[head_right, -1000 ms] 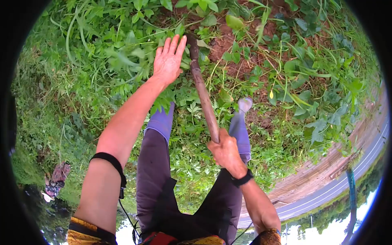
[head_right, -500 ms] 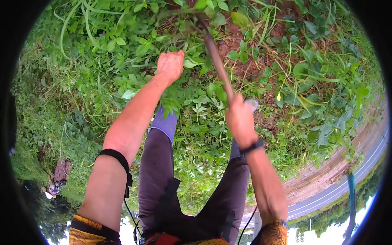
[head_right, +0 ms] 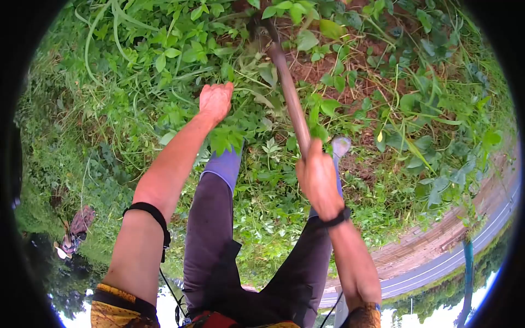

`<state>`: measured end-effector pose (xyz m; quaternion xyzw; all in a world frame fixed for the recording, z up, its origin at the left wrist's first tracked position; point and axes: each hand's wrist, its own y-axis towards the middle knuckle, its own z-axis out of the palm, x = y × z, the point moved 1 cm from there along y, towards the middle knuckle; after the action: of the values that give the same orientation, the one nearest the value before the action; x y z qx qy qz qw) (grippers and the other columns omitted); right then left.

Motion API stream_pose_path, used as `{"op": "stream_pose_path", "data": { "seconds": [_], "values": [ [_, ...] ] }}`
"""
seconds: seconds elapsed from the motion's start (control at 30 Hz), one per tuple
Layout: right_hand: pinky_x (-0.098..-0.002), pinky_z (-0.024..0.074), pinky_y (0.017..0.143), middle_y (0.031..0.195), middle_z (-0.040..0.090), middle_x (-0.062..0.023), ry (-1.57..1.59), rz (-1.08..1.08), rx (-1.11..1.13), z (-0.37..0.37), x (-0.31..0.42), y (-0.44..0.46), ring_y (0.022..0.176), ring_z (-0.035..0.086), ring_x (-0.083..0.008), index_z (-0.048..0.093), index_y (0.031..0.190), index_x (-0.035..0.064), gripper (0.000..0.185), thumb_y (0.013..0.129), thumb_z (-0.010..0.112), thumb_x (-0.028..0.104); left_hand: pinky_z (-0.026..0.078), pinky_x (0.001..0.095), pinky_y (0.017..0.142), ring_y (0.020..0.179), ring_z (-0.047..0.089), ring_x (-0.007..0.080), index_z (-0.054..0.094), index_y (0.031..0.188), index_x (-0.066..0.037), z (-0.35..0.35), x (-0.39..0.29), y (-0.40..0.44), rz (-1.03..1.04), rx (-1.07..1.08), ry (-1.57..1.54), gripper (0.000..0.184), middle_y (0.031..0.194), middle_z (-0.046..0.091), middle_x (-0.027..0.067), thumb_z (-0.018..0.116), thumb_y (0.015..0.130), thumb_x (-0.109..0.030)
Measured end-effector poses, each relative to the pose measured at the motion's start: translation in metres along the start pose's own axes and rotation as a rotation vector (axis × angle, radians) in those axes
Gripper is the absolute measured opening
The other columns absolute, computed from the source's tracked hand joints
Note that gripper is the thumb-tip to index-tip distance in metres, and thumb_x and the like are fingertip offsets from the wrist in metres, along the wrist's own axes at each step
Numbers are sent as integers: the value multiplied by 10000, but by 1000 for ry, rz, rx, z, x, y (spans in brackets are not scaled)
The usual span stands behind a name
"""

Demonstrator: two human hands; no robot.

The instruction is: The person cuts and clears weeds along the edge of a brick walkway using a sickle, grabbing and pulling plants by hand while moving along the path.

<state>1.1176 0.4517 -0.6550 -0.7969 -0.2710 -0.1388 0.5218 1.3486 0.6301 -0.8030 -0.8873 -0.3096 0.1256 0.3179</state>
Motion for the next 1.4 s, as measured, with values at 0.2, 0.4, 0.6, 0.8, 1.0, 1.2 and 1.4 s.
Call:
{"op": "stream_pose_path", "data": {
  "seconds": [0.2,0.4,0.6,0.8,1.0,1.2,1.4],
  "values": [
    [-542,521,577,714,620,-295,-182,24,34,56,-32,-23,659,629,-472,407,1006,-42,281,809,593,33,445,419,792,910,631,275,559,953,-84,1,-2,-7,38,-6,11,236,878,661,86,602,726,-38],
    [-480,484,480,607,563,-236,-107,221,94,29,-56,-174,554,595,-442,394,972,-28,304,806,635,55,431,424,834,932,607,275,552,910,-93,-3,9,-61,121,-62,-80,256,867,646,87,588,679,14],
    [-501,469,464,587,557,-269,-19,22,116,18,-33,-120,554,594,-465,405,959,-44,272,775,600,8,460,458,851,896,619,282,572,884,-86,44,91,-44,-73,4,120,254,860,648,95,645,649,-19],
    [-470,472,481,650,570,-286,196,32,23,52,54,57,573,617,-422,395,938,-41,210,835,552,51,501,440,753,853,651,286,570,935,-79,-14,94,-17,-153,-133,79,231,822,675,94,637,715,-77],
    [-388,421,369,580,546,-124,363,54,286,75,76,90,429,539,-214,445,978,-48,226,819,545,78,391,460,952,1157,482,329,361,1434,-211,-71,61,3,220,-420,-27,818,1380,443,133,607,693,33],
    [-459,494,496,592,564,-247,9,-146,224,38,54,52,550,624,-397,442,945,-55,222,798,572,50,378,510,1017,1250,467,357,238,1496,-153,-18,92,36,-285,-74,-22,794,1485,314,193,640,812,-100],
    [-494,513,521,638,597,-265,-301,-408,71,52,95,125,609,631,-437,449,909,-34,183,780,569,14,445,490,929,1007,642,317,447,1245,-17,-22,102,43,-334,108,-192,454,1058,666,172,588,827,-123]
  ]
}}
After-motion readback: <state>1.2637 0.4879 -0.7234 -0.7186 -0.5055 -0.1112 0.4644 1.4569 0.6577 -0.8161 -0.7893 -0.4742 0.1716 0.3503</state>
